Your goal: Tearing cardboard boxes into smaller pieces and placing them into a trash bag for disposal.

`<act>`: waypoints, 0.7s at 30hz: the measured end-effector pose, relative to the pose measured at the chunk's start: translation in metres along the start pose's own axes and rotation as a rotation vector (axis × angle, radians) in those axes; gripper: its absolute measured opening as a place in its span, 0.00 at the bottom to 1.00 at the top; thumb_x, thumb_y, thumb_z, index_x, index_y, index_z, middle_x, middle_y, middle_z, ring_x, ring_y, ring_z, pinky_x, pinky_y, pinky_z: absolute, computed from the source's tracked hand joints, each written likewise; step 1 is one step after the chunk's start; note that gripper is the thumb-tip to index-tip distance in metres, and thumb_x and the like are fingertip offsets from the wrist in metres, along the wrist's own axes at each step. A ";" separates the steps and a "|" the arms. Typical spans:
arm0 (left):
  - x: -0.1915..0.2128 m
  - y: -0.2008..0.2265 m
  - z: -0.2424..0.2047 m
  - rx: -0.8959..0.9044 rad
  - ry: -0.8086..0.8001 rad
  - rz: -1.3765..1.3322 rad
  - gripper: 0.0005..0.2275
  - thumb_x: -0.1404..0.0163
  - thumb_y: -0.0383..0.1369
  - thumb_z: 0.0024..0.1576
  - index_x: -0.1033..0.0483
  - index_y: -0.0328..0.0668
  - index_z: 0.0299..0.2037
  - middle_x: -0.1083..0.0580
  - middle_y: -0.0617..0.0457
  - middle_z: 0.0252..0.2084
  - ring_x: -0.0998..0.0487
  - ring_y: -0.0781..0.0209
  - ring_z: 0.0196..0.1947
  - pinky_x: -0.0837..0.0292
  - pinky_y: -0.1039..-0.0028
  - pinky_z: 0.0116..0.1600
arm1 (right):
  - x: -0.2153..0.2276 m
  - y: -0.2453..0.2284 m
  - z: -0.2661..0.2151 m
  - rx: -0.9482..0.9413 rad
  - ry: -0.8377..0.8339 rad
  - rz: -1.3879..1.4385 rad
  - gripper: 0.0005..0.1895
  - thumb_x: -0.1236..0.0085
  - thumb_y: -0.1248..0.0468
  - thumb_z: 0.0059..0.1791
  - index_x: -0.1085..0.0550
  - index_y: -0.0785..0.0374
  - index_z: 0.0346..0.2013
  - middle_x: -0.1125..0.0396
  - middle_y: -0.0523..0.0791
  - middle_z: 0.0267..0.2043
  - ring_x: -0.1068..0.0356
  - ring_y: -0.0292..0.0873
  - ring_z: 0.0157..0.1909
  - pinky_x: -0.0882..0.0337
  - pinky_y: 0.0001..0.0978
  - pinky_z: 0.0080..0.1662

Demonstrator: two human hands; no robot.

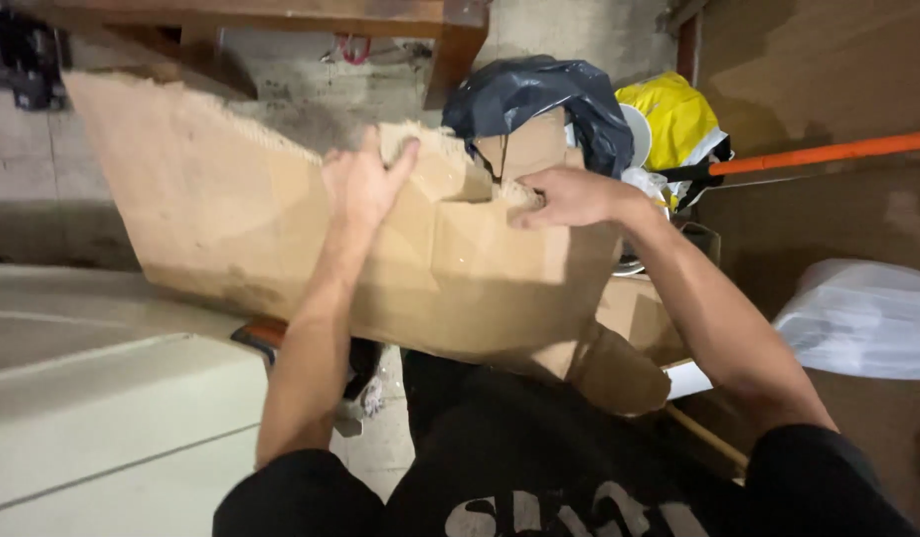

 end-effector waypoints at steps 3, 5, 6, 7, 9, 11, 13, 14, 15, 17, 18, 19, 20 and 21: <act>-0.009 0.027 -0.006 0.002 -0.077 0.020 0.32 0.69 0.70 0.60 0.33 0.50 0.48 0.19 0.37 0.32 0.16 0.41 0.44 0.39 0.56 0.64 | 0.005 -0.015 0.007 -0.178 -0.328 0.007 0.42 0.35 0.38 0.39 0.26 0.61 0.59 0.30 0.62 0.58 0.33 0.68 0.62 0.34 0.59 0.63; -0.006 0.047 0.002 0.065 -0.234 0.067 0.36 0.72 0.71 0.56 0.35 0.48 0.54 0.20 0.35 0.38 0.18 0.36 0.46 0.32 0.49 0.57 | 0.000 -0.007 0.036 -0.125 -0.333 -0.224 0.31 0.38 0.35 0.40 0.20 0.46 0.51 0.23 0.48 0.47 0.26 0.58 0.55 0.27 0.53 0.56; -0.014 0.045 0.008 0.050 -0.232 0.073 0.36 0.72 0.71 0.56 0.35 0.48 0.54 0.20 0.35 0.38 0.18 0.36 0.46 0.32 0.49 0.57 | -0.020 0.002 0.048 -0.132 -0.320 -0.218 0.31 0.38 0.35 0.40 0.20 0.46 0.51 0.23 0.48 0.47 0.26 0.58 0.55 0.27 0.53 0.56; -0.023 0.043 0.015 0.039 -0.248 0.090 0.36 0.71 0.69 0.58 0.35 0.45 0.55 0.20 0.35 0.40 0.18 0.36 0.47 0.32 0.48 0.57 | -0.041 0.012 0.060 -0.161 -0.345 -0.341 0.32 0.37 0.33 0.39 0.18 0.50 0.46 0.23 0.50 0.44 0.24 0.58 0.51 0.26 0.56 0.52; -0.029 0.060 0.008 0.009 -0.286 0.101 0.35 0.71 0.67 0.59 0.34 0.43 0.57 0.20 0.35 0.42 0.18 0.35 0.47 0.32 0.47 0.57 | -0.072 0.034 0.065 -0.217 -0.380 -0.450 0.33 0.36 0.31 0.38 0.17 0.53 0.42 0.23 0.52 0.42 0.23 0.59 0.47 0.25 0.59 0.48; -0.007 0.083 -0.003 -0.081 -0.164 0.404 0.22 0.61 0.47 0.66 0.40 0.58 0.70 0.29 0.40 0.62 0.34 0.40 0.63 0.53 0.50 0.66 | -0.082 0.047 0.078 -0.156 -0.326 -0.368 0.37 0.34 0.29 0.37 0.18 0.57 0.43 0.24 0.52 0.41 0.24 0.60 0.49 0.26 0.58 0.51; -0.022 0.088 0.007 -0.247 -0.194 0.266 0.21 0.63 0.44 0.68 0.40 0.54 0.71 0.36 0.38 0.68 0.42 0.39 0.68 0.57 0.54 0.69 | -0.057 0.017 0.070 -0.145 -0.316 -0.331 0.35 0.35 0.33 0.41 0.20 0.59 0.44 0.24 0.54 0.42 0.25 0.61 0.50 0.27 0.58 0.51; -0.032 0.089 0.004 -0.420 -0.237 0.130 0.21 0.64 0.41 0.70 0.41 0.50 0.72 0.43 0.37 0.74 0.50 0.38 0.73 0.62 0.59 0.73 | -0.053 0.000 0.061 -0.142 -0.308 -0.275 0.32 0.35 0.37 0.44 0.21 0.62 0.45 0.25 0.55 0.43 0.26 0.61 0.51 0.28 0.58 0.51; -0.073 0.064 0.002 -0.417 -0.257 0.133 0.21 0.64 0.41 0.70 0.41 0.50 0.72 0.43 0.37 0.74 0.50 0.38 0.73 0.62 0.59 0.73 | -0.059 0.002 0.062 -0.143 -0.319 -0.258 0.32 0.35 0.37 0.44 0.21 0.62 0.45 0.25 0.55 0.43 0.26 0.61 0.51 0.28 0.58 0.51; -0.150 0.032 0.010 -0.800 0.157 -0.080 0.06 0.55 0.38 0.65 0.26 0.50 0.45 0.18 0.50 0.39 0.19 0.59 0.51 0.43 0.62 0.68 | -0.053 0.012 0.063 -0.069 -0.315 -0.317 0.38 0.39 0.32 0.43 0.21 0.66 0.43 0.25 0.57 0.42 0.26 0.64 0.50 0.29 0.61 0.50; -0.149 0.039 0.005 -0.804 0.166 -0.083 0.06 0.55 0.38 0.65 0.26 0.50 0.45 0.18 0.50 0.39 0.19 0.59 0.51 0.43 0.62 0.68 | -0.060 0.030 0.071 -0.073 -0.309 -0.325 0.38 0.39 0.32 0.43 0.21 0.66 0.43 0.25 0.57 0.42 0.26 0.64 0.50 0.29 0.61 0.50; -0.149 0.045 0.000 -0.771 0.147 -0.111 0.10 0.58 0.41 0.66 0.27 0.52 0.36 0.20 0.51 0.31 0.19 0.60 0.44 0.40 0.66 0.64 | -0.068 0.049 0.079 -0.111 -0.367 -0.310 0.36 0.37 0.31 0.41 0.21 0.59 0.46 0.24 0.53 0.44 0.26 0.60 0.51 0.28 0.58 0.51; -0.148 0.046 -0.013 -0.733 0.115 -0.135 0.16 0.60 0.44 0.67 0.27 0.53 0.28 0.21 0.52 0.24 0.18 0.61 0.37 0.36 0.69 0.61 | -0.083 0.063 0.085 -0.146 -0.430 -0.283 0.35 0.35 0.30 0.40 0.21 0.52 0.49 0.24 0.49 0.46 0.25 0.56 0.53 0.27 0.55 0.53; -0.155 0.043 -0.006 -0.733 0.111 -0.134 0.16 0.60 0.44 0.67 0.27 0.53 0.28 0.21 0.52 0.24 0.18 0.61 0.37 0.36 0.69 0.61 | -0.085 0.068 0.095 -0.145 -0.430 -0.278 0.35 0.35 0.30 0.40 0.21 0.52 0.49 0.24 0.49 0.46 0.25 0.56 0.53 0.27 0.55 0.53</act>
Point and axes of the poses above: each hand's wrist, its own z-axis towards the middle knuckle, its own x-axis out of the back of the hand, y = z × x, the point moved 1 cm from there along z, towards the middle knuckle
